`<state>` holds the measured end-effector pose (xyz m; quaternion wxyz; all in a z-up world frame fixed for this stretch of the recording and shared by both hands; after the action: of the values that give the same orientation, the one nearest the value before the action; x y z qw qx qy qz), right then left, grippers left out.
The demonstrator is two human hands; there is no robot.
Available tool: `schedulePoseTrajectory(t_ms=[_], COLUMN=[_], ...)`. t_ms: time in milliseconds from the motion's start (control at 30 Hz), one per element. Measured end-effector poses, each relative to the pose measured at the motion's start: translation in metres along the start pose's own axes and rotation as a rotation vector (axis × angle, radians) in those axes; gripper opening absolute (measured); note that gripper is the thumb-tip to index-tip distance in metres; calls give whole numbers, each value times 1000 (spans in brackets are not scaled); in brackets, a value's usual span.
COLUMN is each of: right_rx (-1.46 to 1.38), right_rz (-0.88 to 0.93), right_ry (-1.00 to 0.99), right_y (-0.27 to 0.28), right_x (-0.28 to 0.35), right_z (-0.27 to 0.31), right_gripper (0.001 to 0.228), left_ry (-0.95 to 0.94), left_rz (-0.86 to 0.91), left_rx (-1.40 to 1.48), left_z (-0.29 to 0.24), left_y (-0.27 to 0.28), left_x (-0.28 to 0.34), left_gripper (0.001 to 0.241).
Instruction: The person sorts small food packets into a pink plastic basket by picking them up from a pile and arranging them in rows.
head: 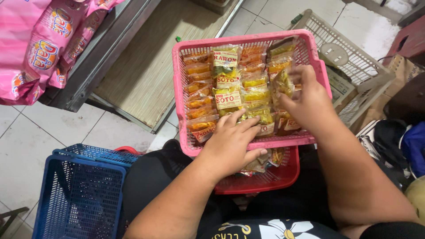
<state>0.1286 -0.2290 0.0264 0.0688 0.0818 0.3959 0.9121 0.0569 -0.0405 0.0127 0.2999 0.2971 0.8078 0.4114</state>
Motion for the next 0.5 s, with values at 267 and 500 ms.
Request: schedulePoseTrajectory(t_ms=[267,500], right_rx=[136,388], right_rz=[-2,9], right_ry=[193,311], right_y=[-9,-12], right_x=[2,12], right_z=[3,13], right_gripper=[39,26], left_ry=[-12,-3], left_rz=[-18,-20], left_rx=[-18,-12], left_z=[-1,0], left_y=[0,-2], left_x=[1,2], left_gripper=[59,59])
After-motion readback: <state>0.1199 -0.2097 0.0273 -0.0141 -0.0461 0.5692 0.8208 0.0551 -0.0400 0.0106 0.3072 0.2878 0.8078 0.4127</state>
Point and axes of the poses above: each hand's wrist, its own x-axis away from the middle knuckle, its own y-axis out of the back of the hand, z = x × y, the point moved 7 cm from there along -x, towards the middle knuckle, and after that the axes turned 11 degrees about -y, right-handed, at the moved point
